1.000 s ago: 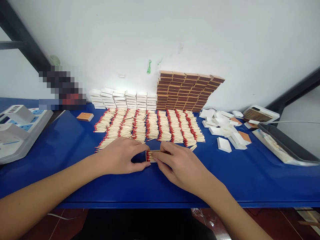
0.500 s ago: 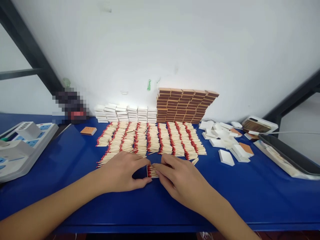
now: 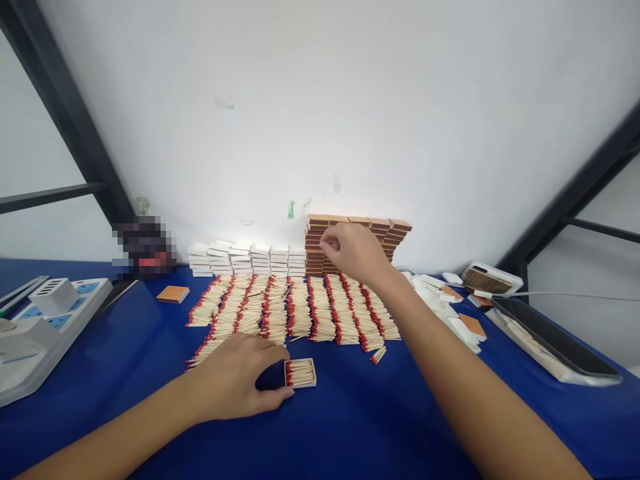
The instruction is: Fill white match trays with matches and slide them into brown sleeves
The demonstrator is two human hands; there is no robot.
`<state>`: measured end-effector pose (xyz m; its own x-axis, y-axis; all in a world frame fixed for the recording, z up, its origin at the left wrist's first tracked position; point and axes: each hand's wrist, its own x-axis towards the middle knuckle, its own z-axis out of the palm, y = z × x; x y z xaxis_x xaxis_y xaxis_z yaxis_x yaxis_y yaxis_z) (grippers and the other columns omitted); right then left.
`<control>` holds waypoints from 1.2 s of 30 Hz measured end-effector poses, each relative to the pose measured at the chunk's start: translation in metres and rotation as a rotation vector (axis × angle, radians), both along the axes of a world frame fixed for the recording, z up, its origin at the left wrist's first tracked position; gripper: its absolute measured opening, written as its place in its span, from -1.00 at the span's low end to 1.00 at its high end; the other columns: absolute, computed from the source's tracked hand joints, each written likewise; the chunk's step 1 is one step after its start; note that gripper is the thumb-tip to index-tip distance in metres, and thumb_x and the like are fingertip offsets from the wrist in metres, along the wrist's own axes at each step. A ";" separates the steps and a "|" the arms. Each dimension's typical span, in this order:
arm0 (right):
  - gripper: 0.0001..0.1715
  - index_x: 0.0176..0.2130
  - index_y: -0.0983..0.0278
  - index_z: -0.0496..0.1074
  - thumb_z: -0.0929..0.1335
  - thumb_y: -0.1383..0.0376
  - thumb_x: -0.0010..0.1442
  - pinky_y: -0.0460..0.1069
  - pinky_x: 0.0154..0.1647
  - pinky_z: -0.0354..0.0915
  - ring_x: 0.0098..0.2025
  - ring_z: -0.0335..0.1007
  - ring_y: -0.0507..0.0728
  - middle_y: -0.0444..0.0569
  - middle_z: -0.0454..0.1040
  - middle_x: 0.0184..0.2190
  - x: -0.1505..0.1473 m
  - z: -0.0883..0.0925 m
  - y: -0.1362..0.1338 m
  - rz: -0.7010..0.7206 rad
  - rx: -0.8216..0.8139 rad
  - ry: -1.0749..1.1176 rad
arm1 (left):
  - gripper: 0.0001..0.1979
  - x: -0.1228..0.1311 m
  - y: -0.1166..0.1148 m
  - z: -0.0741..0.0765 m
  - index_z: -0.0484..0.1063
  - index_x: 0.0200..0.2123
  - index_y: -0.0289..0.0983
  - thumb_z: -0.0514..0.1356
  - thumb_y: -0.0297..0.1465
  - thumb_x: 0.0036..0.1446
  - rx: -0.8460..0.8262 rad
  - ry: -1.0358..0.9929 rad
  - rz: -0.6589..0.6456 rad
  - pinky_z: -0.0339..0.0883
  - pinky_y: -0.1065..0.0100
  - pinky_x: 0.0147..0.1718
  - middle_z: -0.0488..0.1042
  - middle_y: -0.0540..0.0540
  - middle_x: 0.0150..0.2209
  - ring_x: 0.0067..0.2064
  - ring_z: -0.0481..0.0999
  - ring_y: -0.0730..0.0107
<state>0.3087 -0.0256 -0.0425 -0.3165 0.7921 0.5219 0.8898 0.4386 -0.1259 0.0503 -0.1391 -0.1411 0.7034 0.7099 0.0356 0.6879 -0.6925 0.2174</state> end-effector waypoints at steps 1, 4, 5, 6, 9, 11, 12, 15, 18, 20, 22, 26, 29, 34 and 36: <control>-0.79 -0.22 0.23 0.63 0.37 0.25 0.32 0.06 -0.33 0.21 -0.32 0.44 0.17 -0.01 0.57 -0.36 0.005 0.008 0.010 -0.042 0.049 0.020 | -0.61 0.000 0.000 0.000 0.57 -0.06 -0.19 0.22 -0.03 0.27 0.001 0.002 -0.001 0.43 0.11 -0.17 0.65 -0.12 -0.20 -0.12 0.65 -0.03; -0.71 -0.04 0.22 0.63 0.37 0.19 0.34 0.10 -0.23 0.26 -0.22 0.46 0.23 0.08 0.56 -0.21 0.018 0.025 0.036 -0.118 0.138 0.003 | -0.61 -0.001 0.001 -0.001 0.57 -0.06 -0.19 0.22 -0.03 0.27 -0.002 -0.001 -0.001 0.42 0.11 -0.17 0.65 -0.13 -0.19 -0.13 0.64 -0.02; -0.67 0.00 0.23 0.62 0.36 0.17 0.35 0.11 -0.21 0.27 -0.20 0.46 0.24 0.11 0.56 -0.15 0.020 0.028 0.042 -0.118 0.125 -0.025 | -0.60 -0.001 0.001 -0.001 0.56 -0.06 -0.20 0.22 -0.03 0.26 -0.001 -0.006 0.003 0.41 0.11 -0.18 0.65 -0.13 -0.19 -0.13 0.65 -0.02; -0.64 0.03 0.23 0.61 0.37 0.15 0.36 0.12 -0.18 0.29 -0.16 0.46 0.26 0.14 0.55 -0.11 0.020 0.031 0.048 -0.106 0.105 -0.059 | -0.61 -0.002 0.002 -0.001 0.56 -0.06 -0.20 0.22 -0.03 0.26 0.002 -0.012 0.004 0.41 0.12 -0.19 0.65 -0.13 -0.19 -0.14 0.65 -0.01; -0.64 -0.04 0.24 0.64 0.37 0.09 0.36 0.14 -0.11 0.29 -0.05 0.42 0.31 0.17 0.57 -0.11 0.011 0.032 0.060 -0.077 0.067 -0.140 | -0.63 -0.002 0.004 -0.001 0.56 -0.09 -0.19 0.23 -0.04 0.25 0.022 -0.032 -0.004 0.38 0.15 -0.22 0.64 -0.11 -0.22 -0.16 0.65 0.02; -0.62 -0.17 0.24 0.64 0.36 0.04 0.36 0.15 -0.13 0.26 -0.03 0.39 0.35 0.18 0.58 -0.17 0.001 0.031 0.065 -0.096 0.069 -0.165 | -0.64 -0.003 0.005 -0.002 0.56 -0.11 -0.19 0.24 -0.05 0.25 0.035 -0.041 -0.013 0.36 0.18 -0.24 0.64 -0.10 -0.24 -0.18 0.64 0.04; -0.59 -0.22 0.26 0.63 0.35 0.02 0.35 0.16 -0.15 0.25 -0.04 0.37 0.36 0.19 0.59 -0.20 -0.004 0.030 0.067 -0.118 0.074 -0.171 | -0.65 -0.003 0.005 -0.002 0.56 -0.11 -0.19 0.24 -0.05 0.25 0.039 -0.044 -0.019 0.35 0.19 -0.25 0.64 -0.09 -0.24 -0.18 0.64 0.06; -0.59 -0.26 0.29 0.58 0.37 0.00 0.30 0.15 -0.22 0.20 -0.08 0.35 0.38 0.20 0.58 -0.29 -0.018 0.028 0.072 -0.188 0.085 -0.177 | -0.66 -0.004 0.004 -0.002 0.56 -0.14 -0.20 0.25 -0.06 0.25 0.044 -0.042 -0.031 0.33 0.21 -0.28 0.63 -0.08 -0.27 -0.20 0.63 0.09; -0.65 -0.27 0.29 0.55 0.39 0.05 0.25 0.13 -0.26 0.17 -0.09 0.34 0.38 0.21 0.58 -0.31 -0.027 0.028 0.073 -0.226 0.081 -0.184 | -0.67 -0.004 0.004 -0.003 0.56 -0.15 -0.19 0.24 -0.06 0.25 0.050 -0.044 -0.028 0.31 0.22 -0.29 0.63 -0.08 -0.27 -0.20 0.64 0.09; -0.68 -0.29 0.28 0.54 0.37 0.08 0.27 0.12 -0.28 0.16 -0.11 0.35 0.36 0.21 0.59 -0.30 -0.031 0.027 0.073 -0.231 0.073 -0.185 | -0.66 -0.005 0.005 -0.003 0.56 -0.13 -0.19 0.25 -0.06 0.25 0.055 -0.049 -0.030 0.31 0.22 -0.29 0.64 -0.08 -0.27 -0.20 0.64 0.09; -0.67 -0.31 0.27 0.55 0.35 0.09 0.29 0.11 -0.30 0.15 -0.14 0.36 0.33 0.20 0.60 -0.30 -0.032 0.026 0.071 -0.225 0.065 -0.182 | -0.66 -0.005 0.005 -0.002 0.56 -0.13 -0.20 0.24 -0.06 0.25 0.057 -0.051 -0.036 0.32 0.21 -0.29 0.64 -0.09 -0.26 -0.19 0.64 0.07; -0.62 -0.27 0.25 0.58 0.35 0.03 0.31 0.12 -0.27 0.20 -0.12 0.40 0.32 0.17 0.63 -0.25 -0.023 0.032 0.069 -0.197 0.066 -0.155 | -0.65 -0.004 0.006 0.000 0.57 -0.14 -0.20 0.23 -0.06 0.26 0.056 -0.045 -0.031 0.33 0.21 -0.29 0.64 -0.09 -0.27 -0.20 0.65 0.07; -0.60 -0.16 0.26 0.61 0.28 0.08 0.40 0.16 -0.18 0.25 -0.09 0.44 0.32 0.18 0.65 -0.13 0.000 0.044 0.070 -0.205 0.081 -0.101 | -0.66 -0.004 0.006 0.001 0.57 -0.14 -0.21 0.23 -0.06 0.27 0.051 -0.041 -0.021 0.34 0.22 -0.27 0.64 -0.10 -0.25 -0.19 0.65 0.08; -0.77 -0.23 0.26 0.64 0.38 0.23 0.29 0.15 -0.20 0.31 -0.19 0.49 0.27 0.14 0.66 -0.21 0.046 0.058 0.070 -0.193 -0.020 -0.062 | -0.67 -0.004 0.006 0.001 0.57 -0.11 -0.19 0.24 -0.07 0.26 0.036 -0.050 -0.021 0.35 0.21 -0.27 0.65 -0.09 -0.23 -0.18 0.66 0.07; -0.81 -0.25 0.25 0.65 0.41 0.23 0.27 0.12 -0.20 0.34 -0.20 0.50 0.24 0.10 0.67 -0.20 0.055 0.055 0.070 -0.146 -0.069 -0.064 | -0.67 -0.004 0.006 0.001 0.57 -0.13 -0.19 0.24 -0.08 0.26 0.035 -0.046 -0.013 0.35 0.21 -0.27 0.65 -0.09 -0.24 -0.18 0.66 0.07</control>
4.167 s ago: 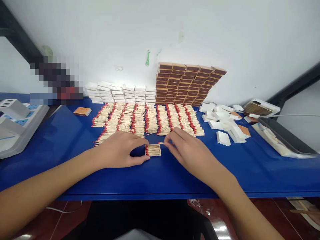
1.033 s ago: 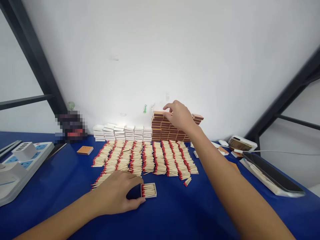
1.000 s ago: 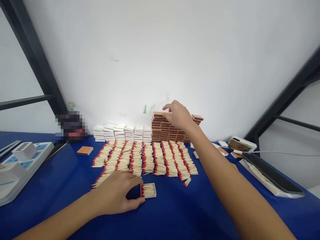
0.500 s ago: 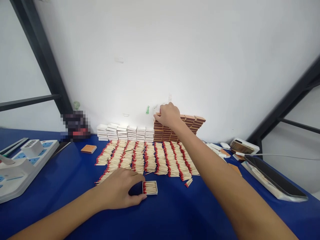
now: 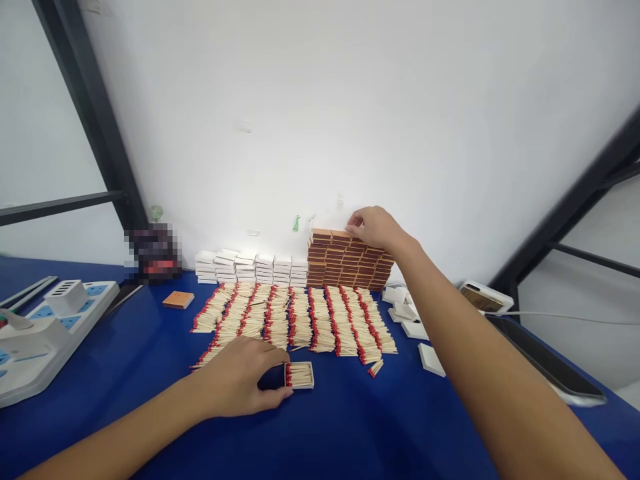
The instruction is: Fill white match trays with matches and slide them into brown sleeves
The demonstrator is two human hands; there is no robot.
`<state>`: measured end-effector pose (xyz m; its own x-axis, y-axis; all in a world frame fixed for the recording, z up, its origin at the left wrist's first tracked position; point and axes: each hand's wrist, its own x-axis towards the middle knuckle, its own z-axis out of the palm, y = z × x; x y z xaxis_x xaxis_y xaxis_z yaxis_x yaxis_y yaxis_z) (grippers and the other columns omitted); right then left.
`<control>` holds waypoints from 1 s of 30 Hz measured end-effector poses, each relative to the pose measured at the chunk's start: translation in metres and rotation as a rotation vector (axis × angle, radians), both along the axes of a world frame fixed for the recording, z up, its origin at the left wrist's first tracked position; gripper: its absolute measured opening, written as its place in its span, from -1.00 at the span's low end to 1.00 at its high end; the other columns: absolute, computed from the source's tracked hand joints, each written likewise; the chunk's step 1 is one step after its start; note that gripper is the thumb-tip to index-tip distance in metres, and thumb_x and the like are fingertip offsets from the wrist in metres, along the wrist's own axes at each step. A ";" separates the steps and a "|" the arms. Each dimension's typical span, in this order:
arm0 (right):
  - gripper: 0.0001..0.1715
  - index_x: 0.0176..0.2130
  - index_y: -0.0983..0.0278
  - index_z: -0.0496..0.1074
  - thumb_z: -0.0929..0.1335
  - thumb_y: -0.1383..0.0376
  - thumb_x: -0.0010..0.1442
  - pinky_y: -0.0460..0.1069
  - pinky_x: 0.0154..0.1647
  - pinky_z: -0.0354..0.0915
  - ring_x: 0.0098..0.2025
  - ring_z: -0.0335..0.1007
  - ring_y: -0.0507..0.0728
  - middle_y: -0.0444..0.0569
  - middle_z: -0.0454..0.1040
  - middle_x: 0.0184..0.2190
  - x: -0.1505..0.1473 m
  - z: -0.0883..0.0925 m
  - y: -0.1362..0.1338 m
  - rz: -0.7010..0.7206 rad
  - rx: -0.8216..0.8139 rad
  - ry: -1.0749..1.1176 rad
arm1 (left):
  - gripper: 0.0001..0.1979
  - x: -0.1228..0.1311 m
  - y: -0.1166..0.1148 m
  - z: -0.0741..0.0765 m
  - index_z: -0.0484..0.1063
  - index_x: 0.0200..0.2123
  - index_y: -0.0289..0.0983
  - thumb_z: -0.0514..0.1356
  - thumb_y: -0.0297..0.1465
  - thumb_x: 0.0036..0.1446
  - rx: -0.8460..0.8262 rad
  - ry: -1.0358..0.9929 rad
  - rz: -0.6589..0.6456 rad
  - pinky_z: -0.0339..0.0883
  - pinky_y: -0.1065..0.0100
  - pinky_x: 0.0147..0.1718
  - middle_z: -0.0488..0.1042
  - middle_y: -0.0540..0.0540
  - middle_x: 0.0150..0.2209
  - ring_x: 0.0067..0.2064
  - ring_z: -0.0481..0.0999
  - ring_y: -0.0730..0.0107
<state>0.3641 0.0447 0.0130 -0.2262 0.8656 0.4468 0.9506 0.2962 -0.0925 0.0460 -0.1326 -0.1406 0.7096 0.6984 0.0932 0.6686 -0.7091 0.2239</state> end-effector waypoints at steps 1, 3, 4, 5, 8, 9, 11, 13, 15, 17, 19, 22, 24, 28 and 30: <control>-0.81 -0.24 0.25 0.65 0.42 0.22 0.26 0.11 -0.18 0.35 -0.19 0.51 0.23 0.09 0.67 -0.19 0.002 -0.002 0.000 0.022 -0.016 0.003 | -0.67 0.000 0.000 0.000 0.57 -0.14 -0.20 0.25 -0.08 0.25 0.001 0.001 0.003 0.36 0.21 -0.27 0.65 -0.09 -0.24 -0.18 0.65 0.07; -0.79 -0.20 0.26 0.65 0.43 0.20 0.26 0.11 -0.14 0.37 -0.16 0.52 0.22 0.10 0.67 -0.15 0.003 -0.007 0.000 0.061 -0.033 0.011 | -0.67 0.000 0.000 0.000 0.57 -0.14 -0.20 0.25 -0.08 0.25 0.000 0.002 0.007 0.37 0.20 -0.26 0.65 -0.10 -0.23 -0.17 0.65 0.06; -0.77 -0.18 0.26 0.65 0.43 0.19 0.26 0.11 -0.11 0.38 -0.14 0.52 0.22 0.10 0.67 -0.14 0.002 -0.009 0.000 0.080 -0.037 0.014 | -0.67 0.000 0.000 0.000 0.58 -0.13 -0.20 0.25 -0.07 0.25 -0.001 0.003 0.011 0.37 0.20 -0.25 0.65 -0.11 -0.23 -0.17 0.65 0.05; -0.75 -0.16 0.27 0.65 0.43 0.18 0.27 0.11 -0.09 0.39 -0.12 0.53 0.22 0.11 0.67 -0.13 0.001 -0.011 0.000 0.099 -0.038 0.015 | -0.66 0.000 0.000 0.000 0.58 -0.12 -0.19 0.25 -0.07 0.25 -0.001 0.005 0.016 0.38 0.19 -0.24 0.65 -0.12 -0.23 -0.16 0.65 0.04; -0.67 -0.10 0.28 0.64 0.41 0.12 0.30 0.12 -0.04 0.38 -0.05 0.52 0.24 0.13 0.66 -0.08 -0.007 -0.012 -0.002 0.151 -0.024 0.004 | -0.64 0.000 0.000 0.000 0.59 -0.09 -0.19 0.24 -0.06 0.25 -0.001 0.014 0.026 0.40 0.17 -0.23 0.65 -0.14 -0.24 -0.16 0.65 0.00; -0.64 -0.07 0.28 0.63 0.40 0.10 0.31 0.12 -0.03 0.38 -0.03 0.51 0.25 0.14 0.65 -0.06 -0.010 -0.012 -0.003 0.165 -0.013 -0.005 | -0.64 0.000 0.000 0.000 0.59 -0.09 -0.19 0.24 -0.06 0.25 -0.001 0.014 0.026 0.40 0.17 -0.22 0.65 -0.15 -0.24 -0.17 0.65 0.00; -0.62 -0.05 0.26 0.63 0.39 0.07 0.33 0.12 -0.03 0.36 -0.01 0.50 0.27 0.13 0.65 -0.05 -0.021 -0.013 -0.006 0.188 0.005 -0.036 | -0.65 0.000 0.000 -0.001 0.59 -0.09 -0.19 0.24 -0.07 0.25 0.000 0.005 0.029 0.41 0.17 -0.22 0.65 -0.15 -0.24 -0.17 0.65 0.00; -0.63 -0.08 0.22 0.63 0.39 0.04 0.33 0.12 -0.06 0.34 -0.04 0.49 0.27 0.10 0.65 -0.08 -0.035 -0.014 -0.009 0.183 0.023 -0.078 | -0.65 -0.001 0.000 -0.002 0.59 -0.11 -0.19 0.25 -0.06 0.24 0.001 -0.009 0.038 0.41 0.17 -0.22 0.65 -0.16 -0.24 -0.17 0.66 0.00; -0.59 -0.13 0.23 0.62 0.36 -0.01 0.35 0.13 -0.10 0.30 -0.07 0.46 0.29 0.13 0.65 -0.13 -0.051 -0.018 -0.009 0.120 0.064 -0.112 | -0.66 -0.001 0.000 -0.002 0.58 -0.13 -0.19 0.26 -0.07 0.22 0.003 -0.016 0.044 0.40 0.18 -0.24 0.65 -0.15 -0.24 -0.18 0.66 0.01; -0.49 -0.15 0.29 0.60 0.31 -0.06 0.36 0.17 -0.10 0.26 -0.09 0.43 0.35 0.22 0.63 -0.18 -0.067 -0.022 -0.008 0.018 0.115 -0.135 | -0.66 -0.001 0.001 -0.003 0.58 -0.14 -0.19 0.25 -0.06 0.23 0.003 -0.011 0.043 0.40 0.19 -0.25 0.65 -0.15 -0.25 -0.18 0.66 0.01; -0.44 -0.16 0.33 0.58 0.28 -0.08 0.37 0.18 -0.11 0.24 -0.08 0.41 0.38 0.27 0.61 -0.19 -0.079 -0.025 -0.004 -0.062 0.140 -0.159 | -0.64 -0.001 0.001 -0.003 0.58 -0.12 -0.19 0.24 -0.05 0.24 0.005 -0.003 0.038 0.42 0.17 -0.23 0.65 -0.16 -0.23 -0.17 0.66 0.00; -0.46 -0.18 0.34 0.57 0.28 -0.06 0.35 0.17 -0.14 0.24 -0.07 0.41 0.39 0.29 0.60 -0.20 -0.089 -0.027 0.001 -0.132 0.138 -0.187 | -0.62 0.000 0.000 -0.001 0.58 -0.09 -0.19 0.23 -0.04 0.25 0.006 0.008 0.034 0.43 0.15 -0.21 0.66 -0.17 -0.21 -0.15 0.66 -0.02; -0.48 -0.19 0.33 0.57 0.29 -0.04 0.34 0.14 -0.18 0.24 -0.07 0.42 0.39 0.29 0.60 -0.23 -0.092 -0.028 0.002 -0.166 0.127 -0.192 | -0.63 0.000 -0.001 0.000 0.58 -0.10 -0.19 0.22 -0.04 0.26 0.009 0.012 0.031 0.44 0.16 -0.21 0.66 -0.17 -0.22 -0.16 0.66 -0.01; -0.52 -0.23 0.32 0.58 0.29 -0.01 0.33 0.12 -0.27 0.25 -0.11 0.44 0.39 0.29 0.59 -0.29 -0.097 -0.028 -0.001 -0.212 0.112 -0.192 | -0.63 0.001 -0.002 0.002 0.58 -0.10 -0.20 0.23 -0.05 0.26 0.013 0.004 0.020 0.44 0.16 -0.20 0.66 -0.17 -0.22 -0.16 0.66 0.00; -0.56 -0.27 0.31 0.58 0.30 0.03 0.33 0.11 -0.31 0.25 -0.14 0.45 0.38 0.27 0.59 -0.32 -0.099 -0.028 -0.004 -0.214 0.108 -0.201 | -0.62 0.001 -0.001 0.001 0.58 -0.10 -0.21 0.24 -0.04 0.26 0.010 -0.005 0.017 0.44 0.16 -0.20 0.66 -0.17 -0.21 -0.15 0.66 -0.01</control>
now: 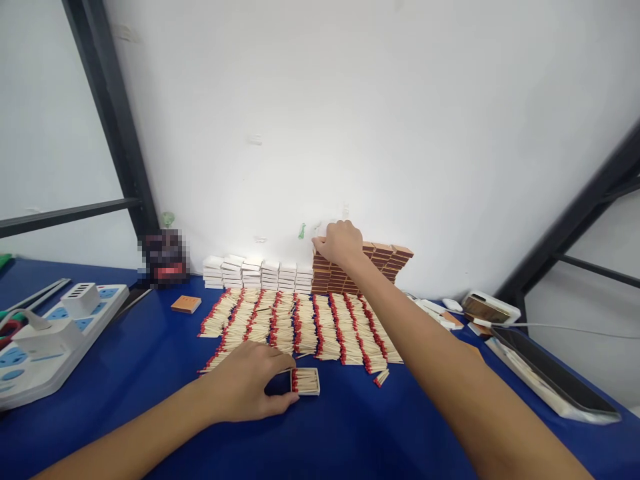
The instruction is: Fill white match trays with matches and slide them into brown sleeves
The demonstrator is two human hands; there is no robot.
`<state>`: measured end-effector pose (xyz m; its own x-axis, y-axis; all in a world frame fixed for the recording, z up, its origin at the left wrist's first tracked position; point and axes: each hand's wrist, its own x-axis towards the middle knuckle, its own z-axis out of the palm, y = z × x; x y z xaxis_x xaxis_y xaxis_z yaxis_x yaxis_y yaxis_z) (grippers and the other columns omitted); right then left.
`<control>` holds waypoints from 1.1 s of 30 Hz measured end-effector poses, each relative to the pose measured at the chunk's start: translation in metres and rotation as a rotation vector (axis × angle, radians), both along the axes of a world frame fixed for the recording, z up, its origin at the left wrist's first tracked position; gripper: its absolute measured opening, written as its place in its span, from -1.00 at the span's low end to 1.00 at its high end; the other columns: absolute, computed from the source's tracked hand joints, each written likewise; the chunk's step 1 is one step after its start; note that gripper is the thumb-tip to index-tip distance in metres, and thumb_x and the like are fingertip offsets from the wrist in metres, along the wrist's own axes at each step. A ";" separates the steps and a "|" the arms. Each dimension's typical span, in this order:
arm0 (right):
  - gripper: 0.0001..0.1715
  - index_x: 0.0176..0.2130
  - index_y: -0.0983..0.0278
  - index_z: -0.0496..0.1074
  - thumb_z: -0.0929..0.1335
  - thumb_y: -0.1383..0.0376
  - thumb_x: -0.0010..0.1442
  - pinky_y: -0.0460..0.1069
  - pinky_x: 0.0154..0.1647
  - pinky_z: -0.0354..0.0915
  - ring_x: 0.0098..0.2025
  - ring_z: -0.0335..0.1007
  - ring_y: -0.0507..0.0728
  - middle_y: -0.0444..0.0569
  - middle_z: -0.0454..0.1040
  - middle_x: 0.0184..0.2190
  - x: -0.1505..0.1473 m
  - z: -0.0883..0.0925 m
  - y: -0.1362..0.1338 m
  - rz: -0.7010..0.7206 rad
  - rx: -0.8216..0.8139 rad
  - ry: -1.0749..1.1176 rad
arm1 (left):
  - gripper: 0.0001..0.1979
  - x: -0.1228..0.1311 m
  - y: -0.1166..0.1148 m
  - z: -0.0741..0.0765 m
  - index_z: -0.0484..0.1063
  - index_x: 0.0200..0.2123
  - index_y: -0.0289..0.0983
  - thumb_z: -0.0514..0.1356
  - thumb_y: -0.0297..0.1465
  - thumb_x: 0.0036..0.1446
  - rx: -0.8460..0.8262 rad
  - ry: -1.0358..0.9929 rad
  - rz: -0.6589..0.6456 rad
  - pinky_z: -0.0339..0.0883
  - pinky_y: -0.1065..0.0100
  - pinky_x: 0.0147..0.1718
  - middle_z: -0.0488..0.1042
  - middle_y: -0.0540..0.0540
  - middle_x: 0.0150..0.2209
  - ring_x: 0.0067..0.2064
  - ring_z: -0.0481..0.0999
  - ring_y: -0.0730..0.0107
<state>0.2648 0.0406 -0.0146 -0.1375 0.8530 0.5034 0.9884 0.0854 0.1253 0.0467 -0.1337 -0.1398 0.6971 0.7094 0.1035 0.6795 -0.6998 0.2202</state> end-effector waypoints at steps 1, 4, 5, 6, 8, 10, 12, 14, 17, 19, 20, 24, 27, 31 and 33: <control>-0.57 -0.29 0.30 0.58 0.31 0.04 0.33 0.10 -0.33 0.24 -0.15 0.46 0.37 0.26 0.59 -0.33 -0.001 0.000 -0.002 0.003 -0.004 -0.007 | -0.62 0.000 0.000 -0.001 0.58 -0.09 -0.21 0.24 -0.04 0.25 -0.001 -0.004 -0.001 0.43 0.15 -0.19 0.66 -0.17 -0.20 -0.15 0.66 -0.01; -0.62 -0.32 0.28 0.58 0.36 0.05 0.32 0.09 -0.33 0.25 -0.16 0.47 0.34 0.22 0.61 -0.32 -0.003 0.001 -0.006 0.020 -0.019 -0.036 | -0.63 0.000 0.001 -0.003 0.57 -0.09 -0.20 0.23 -0.05 0.26 0.004 -0.008 -0.009 0.43 0.16 -0.19 0.67 -0.15 -0.20 -0.14 0.66 0.00; -0.63 -0.32 0.28 0.58 0.38 0.05 0.31 0.09 -0.32 0.25 -0.16 0.47 0.34 0.21 0.61 -0.31 -0.003 0.001 -0.007 0.026 -0.023 -0.045 | -0.64 -0.001 0.001 -0.003 0.57 -0.09 -0.19 0.23 -0.06 0.26 0.008 -0.008 -0.010 0.43 0.16 -0.19 0.67 -0.14 -0.20 -0.14 0.66 0.01; -0.64 -0.32 0.28 0.59 0.39 0.06 0.31 0.09 -0.31 0.25 -0.15 0.47 0.34 0.21 0.62 -0.30 -0.003 0.001 -0.008 0.030 -0.026 -0.052 | -0.65 -0.001 0.001 -0.003 0.57 -0.10 -0.19 0.23 -0.06 0.26 0.012 -0.008 -0.011 0.42 0.17 -0.20 0.66 -0.13 -0.21 -0.15 0.66 0.02; -0.66 -0.30 0.28 0.61 0.39 0.08 0.32 0.09 -0.29 0.26 -0.15 0.48 0.33 0.21 0.63 -0.28 -0.004 0.002 -0.009 0.035 -0.029 -0.060 | -0.65 -0.001 0.001 -0.003 0.57 -0.13 -0.20 0.23 -0.05 0.26 0.021 -0.007 -0.006 0.41 0.18 -0.23 0.66 -0.13 -0.23 -0.17 0.66 0.03; -0.66 -0.27 0.29 0.62 0.38 0.10 0.35 0.09 -0.28 0.25 -0.15 0.49 0.32 0.22 0.64 -0.27 -0.003 0.003 -0.009 0.038 -0.025 -0.064 | -0.65 -0.001 0.001 -0.003 0.57 -0.14 -0.20 0.23 -0.05 0.26 0.029 -0.005 -0.001 0.40 0.19 -0.25 0.65 -0.13 -0.24 -0.18 0.66 0.04; -0.64 -0.25 0.29 0.63 0.36 0.10 0.39 0.09 -0.27 0.24 -0.16 0.50 0.31 0.22 0.64 -0.26 -0.003 0.004 -0.008 0.044 -0.016 -0.067 | -0.65 -0.002 0.001 -0.002 0.57 -0.13 -0.20 0.23 -0.06 0.26 0.034 -0.008 0.001 0.39 0.20 -0.26 0.65 -0.13 -0.24 -0.18 0.66 0.04; -0.61 -0.24 0.30 0.64 0.33 0.13 0.43 0.09 -0.27 0.24 -0.18 0.50 0.31 0.23 0.64 -0.26 -0.002 0.005 -0.007 0.057 0.002 -0.074 | -0.65 -0.002 0.002 -0.002 0.57 -0.13 -0.20 0.23 -0.06 0.25 0.033 -0.010 -0.004 0.38 0.20 -0.28 0.65 -0.12 -0.25 -0.19 0.66 0.05; -0.62 -0.23 0.33 0.64 0.30 0.23 0.46 0.12 -0.22 0.24 -0.12 0.48 0.36 0.29 0.64 -0.26 -0.002 0.007 -0.005 0.105 0.044 -0.104 | -0.65 -0.002 0.002 -0.003 0.57 -0.13 -0.20 0.23 -0.06 0.26 0.036 -0.007 -0.006 0.37 0.20 -0.29 0.65 -0.11 -0.26 -0.20 0.66 0.05; -0.65 -0.20 0.36 0.64 0.30 0.28 0.46 0.14 -0.17 0.24 -0.05 0.45 0.40 0.33 0.64 -0.24 -0.002 0.011 -0.005 0.163 0.082 -0.134 | -0.65 -0.002 0.002 -0.003 0.57 -0.12 -0.20 0.22 -0.05 0.26 0.042 -0.002 -0.002 0.36 0.19 -0.28 0.65 -0.11 -0.26 -0.20 0.66 0.04; -0.66 -0.18 0.36 0.64 0.30 0.29 0.46 0.16 -0.15 0.24 -0.02 0.43 0.41 0.34 0.64 -0.22 -0.002 0.014 -0.006 0.197 0.103 -0.150 | -0.64 -0.002 0.002 -0.002 0.56 -0.12 -0.19 0.22 -0.05 0.26 0.045 0.000 -0.002 0.36 0.19 -0.29 0.65 -0.11 -0.27 -0.20 0.66 0.04; -0.63 -0.13 0.31 0.62 0.27 0.22 0.51 0.18 -0.09 0.25 0.01 0.40 0.37 0.27 0.64 -0.15 0.002 0.023 -0.029 0.319 0.156 -0.201 | -0.67 -0.004 0.004 0.002 0.55 -0.15 -0.20 0.21 -0.07 0.28 0.075 -0.002 0.003 0.35 0.20 -0.30 0.64 -0.09 -0.26 -0.20 0.66 0.06; -0.62 -0.13 0.33 0.60 0.27 0.19 0.52 0.15 -0.14 0.29 -0.09 0.43 0.30 0.17 0.62 -0.24 0.017 0.010 -0.077 0.440 0.197 -0.262 | -0.69 -0.008 0.006 0.006 0.55 -0.16 -0.20 0.20 -0.10 0.29 0.105 -0.004 0.020 0.32 0.23 -0.32 0.64 -0.08 -0.28 -0.23 0.65 0.09; -0.77 -0.13 0.33 0.55 0.33 0.26 0.49 0.11 -0.21 0.30 -0.24 0.41 0.21 0.08 0.60 -0.27 0.042 -0.048 -0.164 0.644 0.308 -0.247 | -0.65 -0.014 0.011 0.009 0.57 -0.05 -0.20 0.20 -0.10 0.30 0.150 -0.012 0.060 0.32 0.21 -0.31 0.65 -0.11 -0.26 -0.20 0.66 0.04; -0.85 -0.07 0.35 0.53 0.38 0.31 0.44 0.11 -0.14 0.33 -0.22 0.45 0.21 0.07 0.62 -0.26 0.049 -0.084 -0.200 0.705 0.327 -0.197 | -0.64 -0.016 0.014 0.009 0.57 -0.03 -0.20 0.19 -0.10 0.30 0.186 -0.029 0.051 0.31 0.21 -0.30 0.66 -0.13 -0.24 -0.18 0.66 0.03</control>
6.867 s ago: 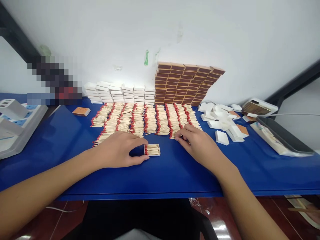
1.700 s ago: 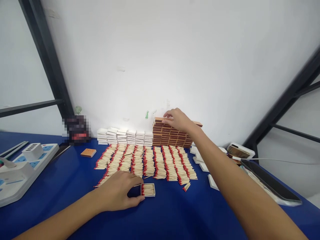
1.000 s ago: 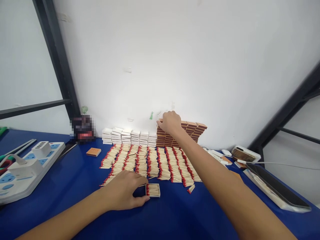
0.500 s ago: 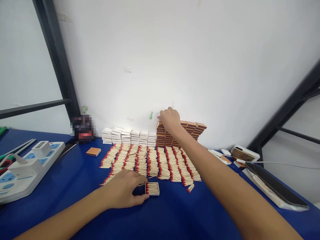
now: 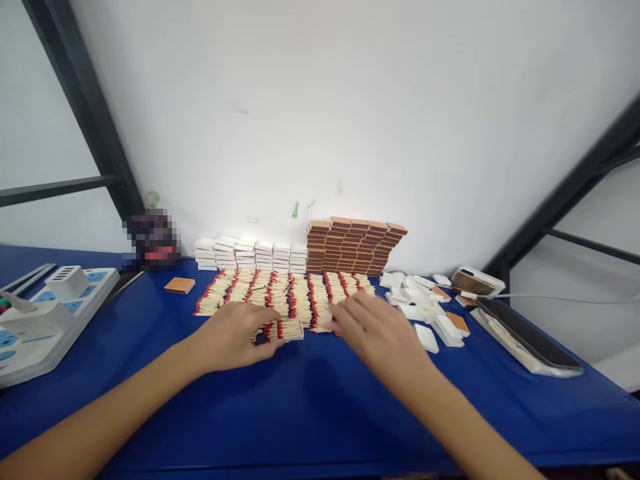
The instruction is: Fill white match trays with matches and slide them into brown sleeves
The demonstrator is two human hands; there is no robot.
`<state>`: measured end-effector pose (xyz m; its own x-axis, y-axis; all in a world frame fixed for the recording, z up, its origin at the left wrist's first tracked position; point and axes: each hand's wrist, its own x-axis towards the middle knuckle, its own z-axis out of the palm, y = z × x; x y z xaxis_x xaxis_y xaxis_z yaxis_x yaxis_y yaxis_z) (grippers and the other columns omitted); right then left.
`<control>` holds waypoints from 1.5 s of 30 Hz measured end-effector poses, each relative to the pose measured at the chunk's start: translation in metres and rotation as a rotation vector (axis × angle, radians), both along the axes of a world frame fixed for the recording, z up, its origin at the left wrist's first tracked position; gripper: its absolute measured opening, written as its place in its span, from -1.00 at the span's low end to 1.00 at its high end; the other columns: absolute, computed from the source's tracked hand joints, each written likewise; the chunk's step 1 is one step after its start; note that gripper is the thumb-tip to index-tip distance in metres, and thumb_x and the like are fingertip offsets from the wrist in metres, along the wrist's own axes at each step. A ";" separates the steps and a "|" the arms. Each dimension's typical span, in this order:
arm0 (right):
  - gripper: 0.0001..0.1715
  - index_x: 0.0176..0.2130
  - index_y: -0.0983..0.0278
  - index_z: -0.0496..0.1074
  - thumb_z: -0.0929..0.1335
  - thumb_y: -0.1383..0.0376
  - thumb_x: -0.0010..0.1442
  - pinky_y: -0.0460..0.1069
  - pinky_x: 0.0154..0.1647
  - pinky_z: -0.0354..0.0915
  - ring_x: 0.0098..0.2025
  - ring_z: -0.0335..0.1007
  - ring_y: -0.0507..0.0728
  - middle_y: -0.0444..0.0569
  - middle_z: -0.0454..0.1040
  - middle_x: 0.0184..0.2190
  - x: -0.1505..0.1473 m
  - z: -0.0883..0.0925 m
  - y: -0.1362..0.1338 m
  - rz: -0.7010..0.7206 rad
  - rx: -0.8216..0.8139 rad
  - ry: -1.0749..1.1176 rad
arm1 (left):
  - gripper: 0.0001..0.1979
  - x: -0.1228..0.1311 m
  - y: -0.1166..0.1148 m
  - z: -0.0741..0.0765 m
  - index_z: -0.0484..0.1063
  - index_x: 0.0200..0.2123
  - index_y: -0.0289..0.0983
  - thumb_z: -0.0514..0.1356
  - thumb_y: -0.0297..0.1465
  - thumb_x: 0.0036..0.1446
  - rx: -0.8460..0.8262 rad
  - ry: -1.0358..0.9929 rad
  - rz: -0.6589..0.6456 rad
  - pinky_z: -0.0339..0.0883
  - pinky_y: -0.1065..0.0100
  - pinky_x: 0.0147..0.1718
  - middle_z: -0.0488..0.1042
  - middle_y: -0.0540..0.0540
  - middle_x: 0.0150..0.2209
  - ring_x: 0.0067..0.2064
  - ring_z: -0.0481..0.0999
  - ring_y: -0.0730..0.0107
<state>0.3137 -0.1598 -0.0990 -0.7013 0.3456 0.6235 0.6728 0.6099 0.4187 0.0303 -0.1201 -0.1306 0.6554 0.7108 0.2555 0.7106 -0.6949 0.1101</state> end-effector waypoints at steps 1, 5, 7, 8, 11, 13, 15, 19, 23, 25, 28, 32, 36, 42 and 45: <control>-0.84 -0.04 0.36 0.53 0.40 0.32 0.42 0.11 -0.11 0.34 -0.19 0.47 0.21 0.08 0.63 -0.23 0.002 -0.017 -0.013 0.002 -0.033 0.012 | -0.63 -0.001 0.001 0.000 0.58 -0.02 -0.20 0.19 -0.09 0.30 0.012 -0.009 -0.002 0.30 0.22 -0.29 0.67 -0.13 -0.22 -0.18 0.66 0.03; -0.80 -0.06 0.33 0.53 0.46 0.26 0.36 0.11 -0.19 0.36 -0.21 0.50 0.21 0.05 0.63 -0.22 0.004 -0.057 -0.034 0.010 -0.202 0.017 | -0.64 0.000 0.003 0.000 0.60 -0.05 -0.20 0.21 -0.10 0.29 -0.032 -0.034 0.014 0.24 0.27 -0.35 0.65 -0.09 -0.31 -0.26 0.64 0.13; -0.55 0.00 0.31 0.53 0.51 0.06 0.27 0.15 -0.12 0.43 -0.13 0.52 0.26 0.10 0.61 -0.12 0.009 -0.059 -0.030 -0.022 -0.366 0.085 | -0.66 0.002 0.002 0.002 0.61 -0.04 -0.19 0.22 -0.12 0.28 -0.078 -0.062 0.001 0.23 0.29 -0.36 0.63 -0.05 -0.36 -0.32 0.60 0.22; -0.39 0.07 0.30 0.51 0.53 -0.04 0.20 0.18 -0.04 0.45 -0.04 0.51 0.29 0.13 0.59 -0.04 0.013 -0.057 -0.027 -0.044 -0.471 0.124 | -0.66 0.003 0.002 0.002 0.61 -0.04 -0.19 0.23 -0.13 0.27 -0.094 -0.079 -0.009 0.22 0.31 -0.36 0.61 -0.04 -0.37 -0.36 0.58 0.26; -0.27 0.18 0.19 0.48 0.52 -0.12 0.18 0.22 0.15 0.44 0.14 0.45 0.31 0.10 0.54 0.10 0.025 -0.045 -0.020 -0.078 -0.791 0.209 | -0.66 0.006 0.000 0.004 0.62 -0.04 -0.21 0.26 -0.14 0.25 -0.108 -0.128 -0.036 0.19 0.34 -0.40 0.57 0.00 -0.43 -0.44 0.50 0.36; -0.47 0.11 0.13 0.52 0.50 -0.06 0.26 0.19 0.16 0.44 0.14 0.46 0.27 0.05 0.53 0.09 0.029 -0.040 -0.018 -0.079 -0.933 0.244 | -0.67 0.006 -0.001 0.005 0.62 -0.06 -0.23 0.27 -0.15 0.24 -0.111 -0.152 -0.052 0.17 0.35 -0.42 0.53 0.02 -0.47 -0.47 0.46 0.39; -0.60 0.02 0.12 0.55 0.49 -0.01 0.29 0.17 0.12 0.46 0.10 0.48 0.25 0.03 0.53 0.05 0.030 -0.038 -0.017 -0.079 -0.982 0.289 | -0.68 0.006 -0.001 0.005 0.62 -0.08 -0.23 0.28 -0.15 0.23 -0.121 -0.176 -0.071 0.18 0.35 -0.41 0.52 0.03 -0.47 -0.47 0.45 0.41; -0.62 -0.01 0.17 0.54 0.50 0.02 0.29 0.18 0.05 0.46 0.02 0.50 0.26 0.05 0.56 -0.04 0.022 -0.039 -0.012 -0.140 -0.863 0.384 | -0.69 0.007 0.000 0.002 0.62 -0.09 -0.21 0.30 -0.16 0.22 -0.150 -0.214 -0.094 0.23 0.36 -0.38 0.53 0.04 -0.45 -0.43 0.48 0.42; -0.54 0.01 0.21 0.53 0.49 -0.03 0.29 0.14 -0.07 0.46 -0.11 0.52 0.25 0.05 0.58 -0.14 0.015 -0.040 -0.005 -0.154 -0.772 0.382 | -0.71 0.008 0.000 0.000 0.63 -0.08 -0.18 0.31 -0.17 0.22 -0.158 -0.219 -0.101 0.23 0.36 -0.38 0.59 0.05 -0.41 -0.44 0.51 0.43; -0.53 0.04 0.21 0.53 0.48 -0.02 0.29 0.13 -0.08 0.46 -0.13 0.52 0.23 0.03 0.58 -0.15 0.014 -0.041 -0.002 -0.127 -0.761 0.368 | -0.71 0.007 -0.001 0.000 0.63 -0.06 -0.17 0.32 -0.17 0.22 -0.142 -0.218 -0.112 0.24 0.36 -0.38 0.61 0.05 -0.40 -0.43 0.53 0.42; -0.52 0.08 0.20 0.53 0.49 0.00 0.29 0.12 -0.09 0.45 -0.14 0.52 0.22 0.03 0.57 -0.14 0.014 -0.042 -0.001 -0.096 -0.747 0.350 | -0.69 0.007 -0.001 -0.001 0.65 -0.04 -0.17 0.32 -0.16 0.23 -0.108 -0.230 -0.121 0.25 0.36 -0.38 0.62 0.04 -0.41 -0.42 0.56 0.39; -0.52 0.09 0.20 0.54 0.50 0.02 0.29 0.10 -0.11 0.46 -0.12 0.52 0.23 0.05 0.57 -0.14 0.013 -0.043 0.000 -0.060 -0.736 0.360 | -0.68 0.006 -0.001 -0.001 0.65 -0.02 -0.18 0.30 -0.15 0.25 -0.110 -0.240 -0.125 0.27 0.37 -0.36 0.63 0.03 -0.42 -0.41 0.58 0.39; -0.51 0.11 0.22 0.52 0.48 0.03 0.31 0.08 -0.11 0.47 -0.11 0.51 0.22 0.07 0.56 -0.13 0.012 -0.044 0.002 0.007 -0.729 0.382 | -0.67 0.005 0.000 0.000 0.64 0.02 -0.15 0.32 -0.17 0.24 -0.130 -0.246 -0.127 0.29 0.39 -0.36 0.63 0.05 -0.41 -0.40 0.59 0.39; -0.52 0.11 0.22 0.51 0.48 0.05 0.31 0.11 -0.05 0.50 -0.10 0.52 0.21 0.07 0.57 -0.09 0.008 -0.045 0.001 0.037 -0.766 0.418 | -0.63 0.006 0.000 0.001 0.63 0.07 -0.12 0.31 -0.13 0.27 -0.171 -0.254 -0.141 0.30 0.39 -0.33 0.64 0.03 -0.39 -0.38 0.59 0.40; -0.54 0.09 0.20 0.52 0.49 0.04 0.31 0.12 -0.04 0.51 -0.08 0.53 0.22 0.09 0.58 -0.07 0.002 -0.046 0.000 0.066 -0.769 0.446 | -0.58 0.006 0.000 -0.001 0.60 0.13 -0.09 0.31 -0.08 0.28 -0.199 -0.272 -0.157 0.27 0.40 -0.34 0.62 0.03 -0.40 -0.40 0.55 0.42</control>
<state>0.3155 -0.1602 -0.1453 -0.4824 0.7482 0.4556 0.6289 0.6578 -0.4144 0.0361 -0.1197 -0.1321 0.6876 0.6599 0.3027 0.5229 -0.7394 0.4241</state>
